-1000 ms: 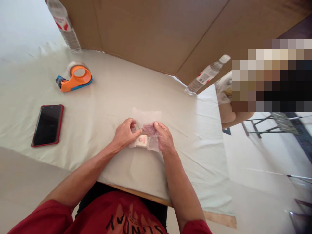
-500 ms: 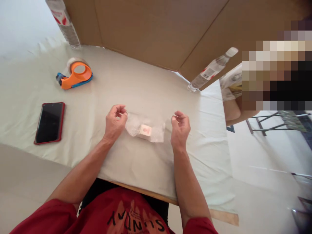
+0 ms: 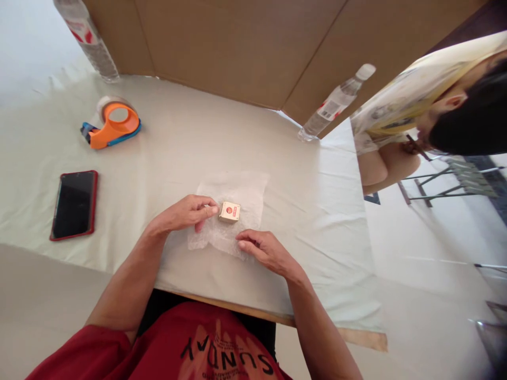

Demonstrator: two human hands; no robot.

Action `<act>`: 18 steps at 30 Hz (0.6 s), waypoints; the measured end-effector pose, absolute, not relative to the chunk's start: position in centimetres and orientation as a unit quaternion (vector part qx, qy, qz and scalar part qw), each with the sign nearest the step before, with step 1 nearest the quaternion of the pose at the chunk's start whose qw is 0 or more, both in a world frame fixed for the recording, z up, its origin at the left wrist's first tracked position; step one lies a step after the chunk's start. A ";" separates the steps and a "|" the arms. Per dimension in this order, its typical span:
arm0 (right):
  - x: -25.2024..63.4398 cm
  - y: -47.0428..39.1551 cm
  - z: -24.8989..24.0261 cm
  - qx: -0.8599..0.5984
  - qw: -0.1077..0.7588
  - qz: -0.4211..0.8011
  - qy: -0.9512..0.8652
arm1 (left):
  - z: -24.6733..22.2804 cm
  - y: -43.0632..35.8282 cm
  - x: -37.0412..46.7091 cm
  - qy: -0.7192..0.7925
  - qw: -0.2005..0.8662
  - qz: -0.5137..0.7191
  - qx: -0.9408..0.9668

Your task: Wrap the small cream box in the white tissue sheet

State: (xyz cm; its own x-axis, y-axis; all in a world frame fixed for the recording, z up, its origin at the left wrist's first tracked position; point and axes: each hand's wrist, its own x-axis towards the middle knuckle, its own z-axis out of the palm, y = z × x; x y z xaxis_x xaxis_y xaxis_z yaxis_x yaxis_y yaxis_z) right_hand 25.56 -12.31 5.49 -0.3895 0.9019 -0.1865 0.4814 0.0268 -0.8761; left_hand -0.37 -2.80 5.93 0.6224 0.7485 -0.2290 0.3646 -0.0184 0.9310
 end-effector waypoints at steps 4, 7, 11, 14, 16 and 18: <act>24.5 -11.5 4.8 -0.576 0.305 0.335 -0.680 | 5.2 -3.2 0.6 0.450 0.427 0.259 0.740; 23.1 -9.8 3.8 -0.569 0.312 0.254 -0.717 | 4.1 -3.4 1.3 0.390 0.418 0.274 0.773; 23.5 -8.9 3.0 -0.570 0.313 0.246 -0.718 | 2.5 -3.5 1.9 0.369 0.390 0.218 0.815; 26.7 -9.7 2.9 -0.627 0.369 0.206 -0.654 | 1.8 -3.6 2.5 0.379 0.362 0.193 0.830; 29.7 -10.4 2.7 -0.676 0.391 0.157 -0.605 | 1.7 -3.7 2.9 0.378 0.356 0.185 0.834; 32.9 -11.0 2.4 -0.708 0.393 0.113 -0.575 | 1.7 -3.9 3.2 0.373 0.359 0.186 0.835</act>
